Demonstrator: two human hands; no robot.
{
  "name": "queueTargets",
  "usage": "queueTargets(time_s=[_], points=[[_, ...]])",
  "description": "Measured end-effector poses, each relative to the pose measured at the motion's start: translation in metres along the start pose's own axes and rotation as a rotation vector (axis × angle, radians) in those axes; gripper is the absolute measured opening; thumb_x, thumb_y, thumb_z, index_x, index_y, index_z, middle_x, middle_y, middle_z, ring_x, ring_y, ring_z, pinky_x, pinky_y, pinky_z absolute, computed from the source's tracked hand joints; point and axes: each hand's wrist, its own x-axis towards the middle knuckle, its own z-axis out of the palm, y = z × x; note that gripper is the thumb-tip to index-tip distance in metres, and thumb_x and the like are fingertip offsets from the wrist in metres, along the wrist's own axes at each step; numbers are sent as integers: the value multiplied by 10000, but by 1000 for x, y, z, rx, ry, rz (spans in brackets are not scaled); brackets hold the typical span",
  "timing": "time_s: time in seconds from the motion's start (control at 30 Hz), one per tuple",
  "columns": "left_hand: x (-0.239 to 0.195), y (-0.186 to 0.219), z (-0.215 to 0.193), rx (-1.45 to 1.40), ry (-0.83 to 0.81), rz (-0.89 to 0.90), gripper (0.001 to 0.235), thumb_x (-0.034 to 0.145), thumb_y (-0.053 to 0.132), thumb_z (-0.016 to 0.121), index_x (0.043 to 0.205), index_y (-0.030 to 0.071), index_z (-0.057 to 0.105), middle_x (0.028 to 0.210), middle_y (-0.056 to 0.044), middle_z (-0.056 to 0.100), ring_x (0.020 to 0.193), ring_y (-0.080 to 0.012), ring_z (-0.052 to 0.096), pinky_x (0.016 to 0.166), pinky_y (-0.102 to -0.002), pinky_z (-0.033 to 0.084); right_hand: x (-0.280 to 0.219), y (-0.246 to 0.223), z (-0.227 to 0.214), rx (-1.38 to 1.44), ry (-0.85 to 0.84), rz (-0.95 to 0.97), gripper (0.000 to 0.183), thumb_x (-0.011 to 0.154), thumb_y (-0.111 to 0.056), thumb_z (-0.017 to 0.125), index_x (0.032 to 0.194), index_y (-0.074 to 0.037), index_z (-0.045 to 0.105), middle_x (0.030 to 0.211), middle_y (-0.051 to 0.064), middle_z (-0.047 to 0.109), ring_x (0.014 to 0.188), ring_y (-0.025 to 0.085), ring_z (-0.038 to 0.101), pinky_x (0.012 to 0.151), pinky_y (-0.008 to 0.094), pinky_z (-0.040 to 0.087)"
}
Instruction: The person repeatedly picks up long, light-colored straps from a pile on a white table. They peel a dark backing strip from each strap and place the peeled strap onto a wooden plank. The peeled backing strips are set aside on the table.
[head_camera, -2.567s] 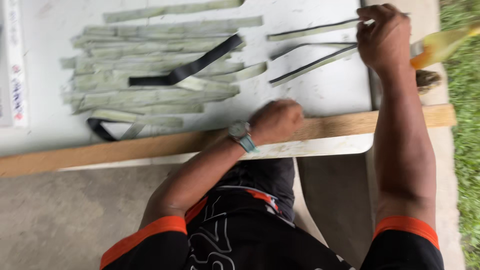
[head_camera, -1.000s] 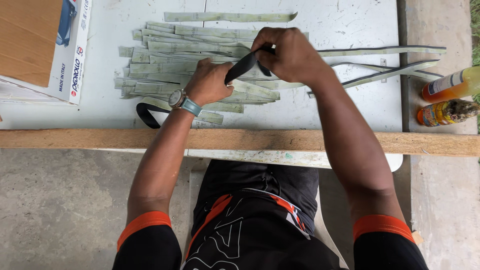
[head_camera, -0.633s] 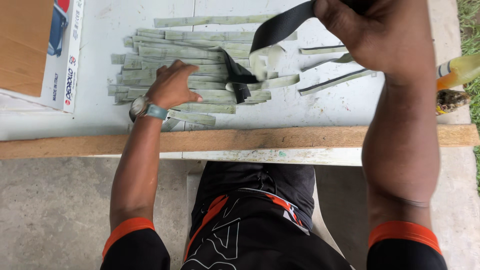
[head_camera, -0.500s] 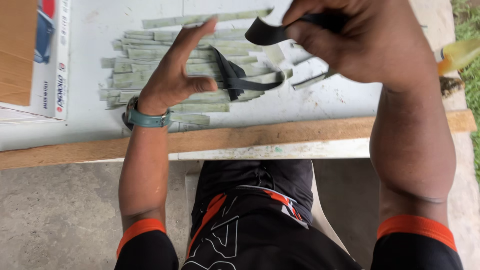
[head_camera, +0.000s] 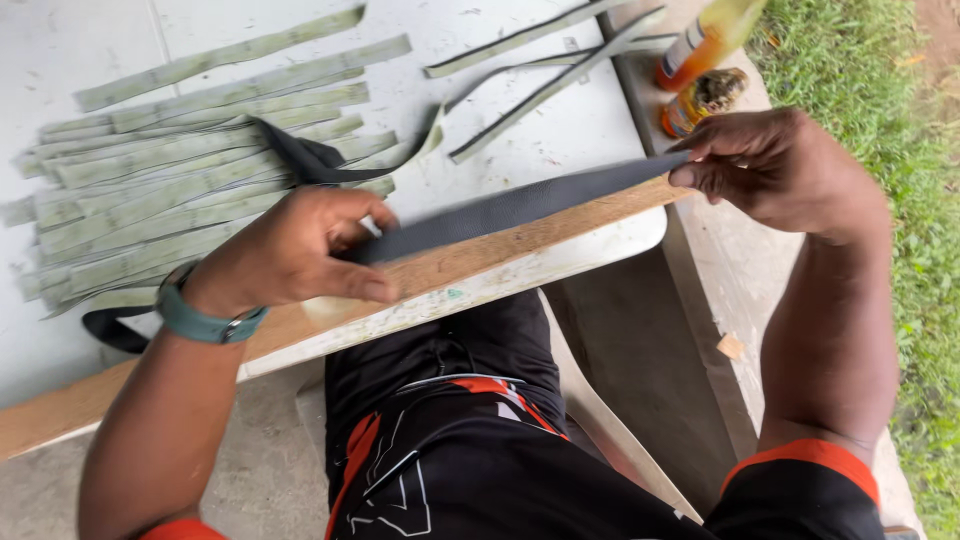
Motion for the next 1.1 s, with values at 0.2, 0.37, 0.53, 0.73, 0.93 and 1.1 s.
queueTargets(time_s=[0.2, 0.37, 0.53, 0.73, 0.93, 1.1], points=[[6, -19, 18, 26, 5, -213, 386, 888, 255, 769, 1132, -31, 681, 804, -117, 802, 742, -128, 733, 672, -268, 590, -27, 98, 71, 315, 84, 149, 163, 950, 89, 633, 1073, 34, 725, 892, 123, 744, 784, 160, 703, 676, 307, 585], [9, 3, 26, 721, 168, -38, 324, 879, 209, 760, 1142, 45, 666, 827, -180, 743, 778, -297, 742, 653, -386, 576, -37, 133, 104, 1184, 405, 106, 117, 1044, 27, 596, 970, 67, 677, 839, 190, 718, 691, 226, 716, 678, 342, 594], [-8, -18, 59, 848, 342, -87, 128, 1002, 117, 642, 1097, 49, 591, 988, -132, 724, 777, -331, 752, 629, -397, 620, -32, 161, 118, 1536, 460, 68, 255, 1014, -199, 570, 898, 12, 651, 808, 232, 736, 735, 336, 788, 698, 400, 657], [-19, -82, 96, 1100, 429, 41, 227, 915, 43, 622, 1132, 54, 690, 1265, -142, 658, 1040, -365, 721, 837, -410, 614, -7, 163, 109, 878, 164, 396, 168, 946, -118, 704, 1024, 30, 684, 923, 147, 749, 757, 199, 743, 638, 317, 595], [-34, -107, 111, 921, 434, 24, 278, 926, 43, 640, 1197, 12, 693, 1273, -179, 645, 1106, -367, 686, 902, -421, 590, 3, 143, 102, 963, 163, 503, 171, 970, -141, 710, 1022, 21, 731, 895, 121, 747, 703, 170, 713, 649, 309, 612], [-36, -109, 101, 876, 396, -13, 310, 931, 19, 632, 1235, 27, 692, 1293, -176, 648, 1117, -362, 689, 877, -406, 601, 9, 131, 95, 860, 118, 419, 199, 905, -137, 759, 1029, 15, 723, 916, 100, 747, 816, 170, 750, 737, 319, 636]])
